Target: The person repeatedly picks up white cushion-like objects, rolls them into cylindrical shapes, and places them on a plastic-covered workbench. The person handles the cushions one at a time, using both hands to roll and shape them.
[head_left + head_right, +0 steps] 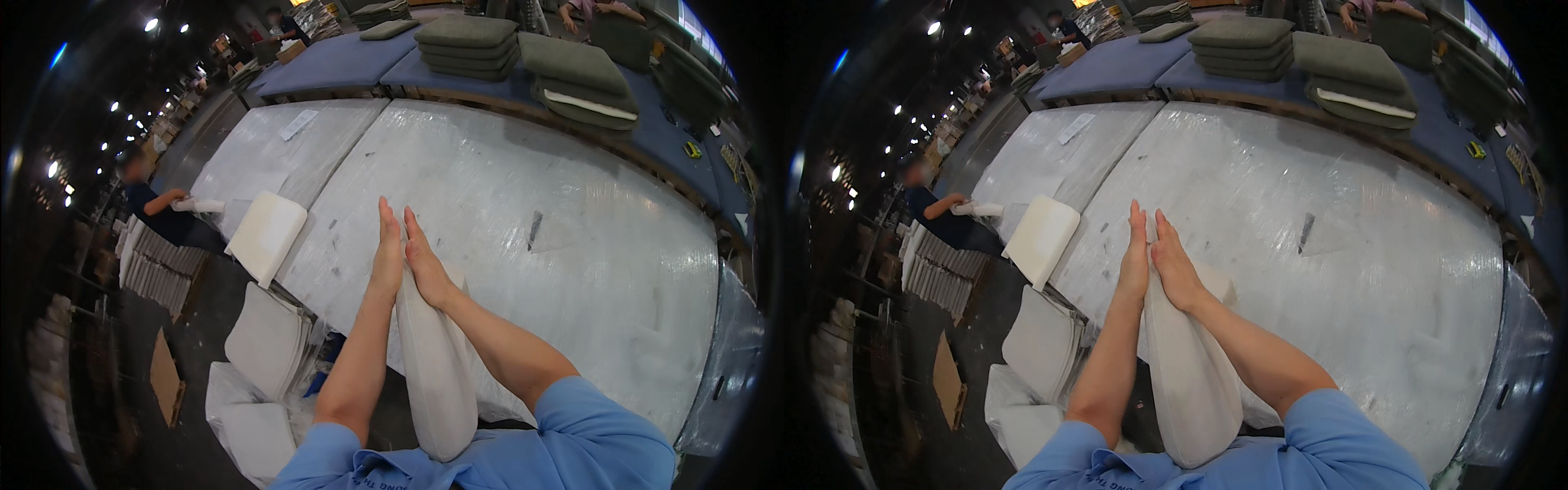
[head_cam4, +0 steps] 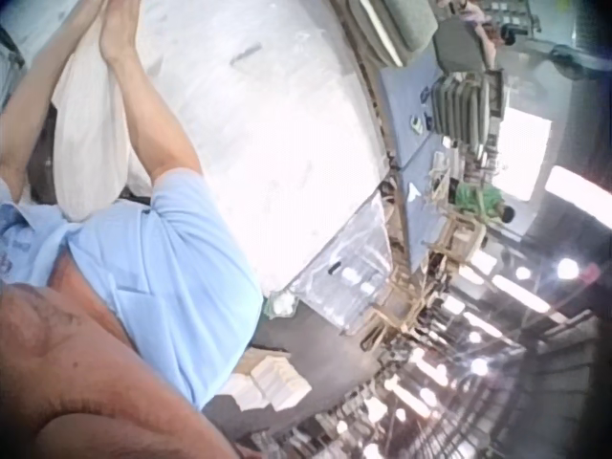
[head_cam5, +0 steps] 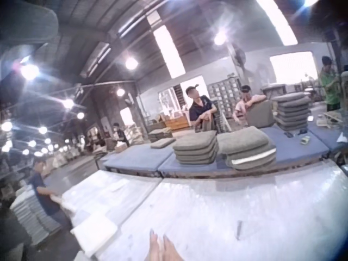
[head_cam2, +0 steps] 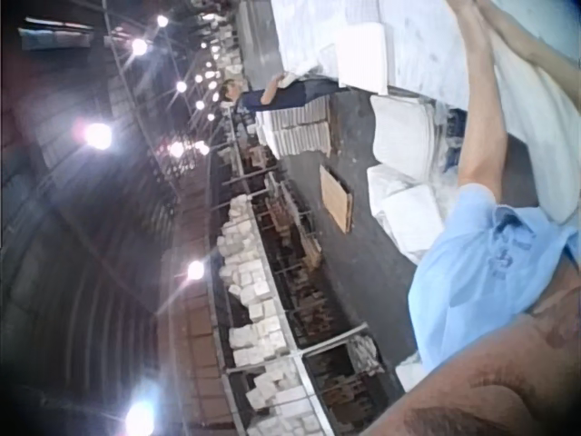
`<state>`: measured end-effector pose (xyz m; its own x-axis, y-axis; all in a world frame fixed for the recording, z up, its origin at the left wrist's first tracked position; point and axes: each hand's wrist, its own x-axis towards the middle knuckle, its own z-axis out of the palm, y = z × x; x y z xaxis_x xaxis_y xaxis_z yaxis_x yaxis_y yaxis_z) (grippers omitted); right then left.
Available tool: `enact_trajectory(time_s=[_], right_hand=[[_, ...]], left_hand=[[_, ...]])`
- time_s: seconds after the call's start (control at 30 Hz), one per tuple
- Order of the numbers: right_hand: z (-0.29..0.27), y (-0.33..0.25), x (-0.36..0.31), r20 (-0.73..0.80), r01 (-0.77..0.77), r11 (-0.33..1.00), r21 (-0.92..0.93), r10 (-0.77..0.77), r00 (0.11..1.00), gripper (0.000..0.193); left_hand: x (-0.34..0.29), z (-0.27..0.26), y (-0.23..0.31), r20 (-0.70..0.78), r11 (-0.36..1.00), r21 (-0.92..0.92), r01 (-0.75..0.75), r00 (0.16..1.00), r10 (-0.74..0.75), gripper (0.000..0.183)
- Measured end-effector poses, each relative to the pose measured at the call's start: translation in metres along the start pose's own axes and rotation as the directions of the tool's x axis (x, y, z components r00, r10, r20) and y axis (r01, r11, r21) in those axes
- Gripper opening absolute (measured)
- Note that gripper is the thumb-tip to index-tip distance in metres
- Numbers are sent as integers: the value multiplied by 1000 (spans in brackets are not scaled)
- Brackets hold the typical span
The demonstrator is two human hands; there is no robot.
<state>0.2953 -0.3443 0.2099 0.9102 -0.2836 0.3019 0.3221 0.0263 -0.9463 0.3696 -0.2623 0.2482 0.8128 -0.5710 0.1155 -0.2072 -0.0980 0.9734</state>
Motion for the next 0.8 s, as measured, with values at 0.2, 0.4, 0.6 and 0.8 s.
enact_trajectory(time_s=[0.2, 0.4, 0.6, 0.8], right_hand=[[-40, 41, -16, -96, -149, 988, -38, 144, 985, 81], [-26, -20, -7, -76, 60, 998, -19, -61, 995, 84], [-19, -24, -12, -39, 49, 996, -74, -52, 998, 87], [-7, 3, -5, -55, -67, 993, 96, 72, 996, 84]], left_hand=[[1, 14, 8, 34, 876, -479, 54, 999, -42, 86], [-50, 1, -56, 71, 757, -559, 337, 930, -362, 90], [-31, 27, -21, 73, 901, -403, 163, 987, -146, 82], [-15, 10, 9, 125, 1000, -10, -28, 992, 29, 85]])
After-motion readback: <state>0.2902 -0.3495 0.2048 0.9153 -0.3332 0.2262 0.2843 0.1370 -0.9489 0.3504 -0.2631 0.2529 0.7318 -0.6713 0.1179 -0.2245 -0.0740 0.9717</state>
